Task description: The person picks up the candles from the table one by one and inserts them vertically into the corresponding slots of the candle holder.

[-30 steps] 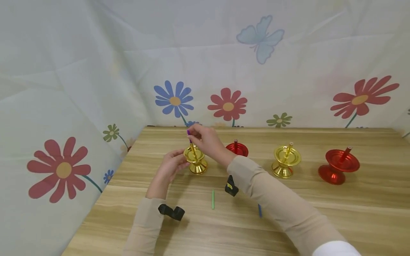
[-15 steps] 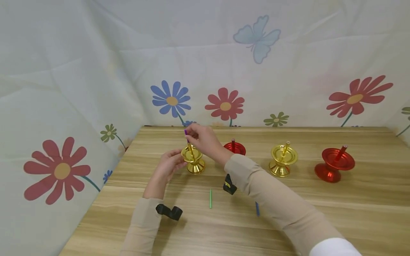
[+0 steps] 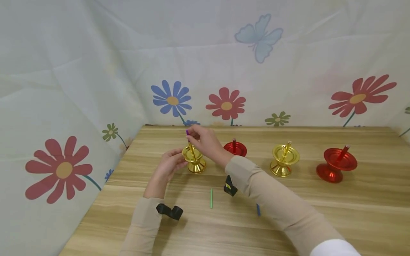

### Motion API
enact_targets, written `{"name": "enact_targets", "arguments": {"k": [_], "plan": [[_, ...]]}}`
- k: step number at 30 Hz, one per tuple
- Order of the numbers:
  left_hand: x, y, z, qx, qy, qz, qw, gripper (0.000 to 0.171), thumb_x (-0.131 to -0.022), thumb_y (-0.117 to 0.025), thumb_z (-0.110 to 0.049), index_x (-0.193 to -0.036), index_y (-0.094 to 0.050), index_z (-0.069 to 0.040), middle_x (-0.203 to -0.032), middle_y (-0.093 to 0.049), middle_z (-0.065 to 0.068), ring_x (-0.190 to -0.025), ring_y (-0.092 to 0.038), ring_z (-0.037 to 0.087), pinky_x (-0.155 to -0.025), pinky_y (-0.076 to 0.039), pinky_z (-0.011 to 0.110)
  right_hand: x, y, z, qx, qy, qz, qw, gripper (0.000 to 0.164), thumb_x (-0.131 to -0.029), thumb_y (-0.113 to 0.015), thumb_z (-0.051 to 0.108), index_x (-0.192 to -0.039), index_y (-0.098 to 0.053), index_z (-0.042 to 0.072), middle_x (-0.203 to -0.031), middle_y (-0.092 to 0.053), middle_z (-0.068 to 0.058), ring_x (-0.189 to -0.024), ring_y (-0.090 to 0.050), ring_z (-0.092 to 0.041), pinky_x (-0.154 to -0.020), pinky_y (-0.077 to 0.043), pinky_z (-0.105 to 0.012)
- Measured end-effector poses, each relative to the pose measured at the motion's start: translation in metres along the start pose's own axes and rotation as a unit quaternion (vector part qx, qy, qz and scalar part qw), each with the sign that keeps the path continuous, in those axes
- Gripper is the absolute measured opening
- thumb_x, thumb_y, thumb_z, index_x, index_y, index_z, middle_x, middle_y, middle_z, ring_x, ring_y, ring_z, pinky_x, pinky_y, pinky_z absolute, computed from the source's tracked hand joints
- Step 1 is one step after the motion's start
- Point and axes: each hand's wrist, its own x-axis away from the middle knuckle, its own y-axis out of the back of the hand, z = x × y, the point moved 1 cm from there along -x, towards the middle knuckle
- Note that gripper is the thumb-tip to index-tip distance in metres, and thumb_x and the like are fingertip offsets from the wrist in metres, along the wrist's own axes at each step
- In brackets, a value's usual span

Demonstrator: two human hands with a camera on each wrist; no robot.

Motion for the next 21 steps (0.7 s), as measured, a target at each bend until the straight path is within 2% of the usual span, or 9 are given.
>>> {"name": "enact_targets", "arguments": {"k": [12, 21], "plan": [[0.0013, 0.0013, -0.0015, -0.004, 0.009, 0.001, 0.9999, 0.041, -0.097, -0.042, -0.002, -0.134, -0.038, 0.016, -0.107, -0.058, 0.01, -0.083, -0.061, 0.006, -0.084, -0.054, 0.022, -0.0003, -0.0011, 0.0013, -0.019, -0.024, 0.006, 0.999, 0.018, -0.09, -0.064, 0.008, -0.105, -0.062, -0.001, -0.096, -0.069, -0.011, -0.085, -0.066, -0.019, -0.078, -0.055, -0.022], [0.0035, 0.0035, -0.0039, -0.017, 0.019, 0.0, 0.9997, 0.043, -0.096, -0.044, -0.003, -0.136, -0.038, 0.013, -0.099, -0.059, 0.006, -0.078, -0.061, 0.005, -0.075, -0.054, 0.018, 0.0004, 0.0001, 0.0015, -0.019, -0.038, 0.009, 0.999, 0.018, -0.089, -0.064, 0.006, -0.106, -0.062, 0.001, -0.097, -0.069, -0.011, -0.088, -0.066, -0.02, -0.08, -0.055, -0.023]]}}
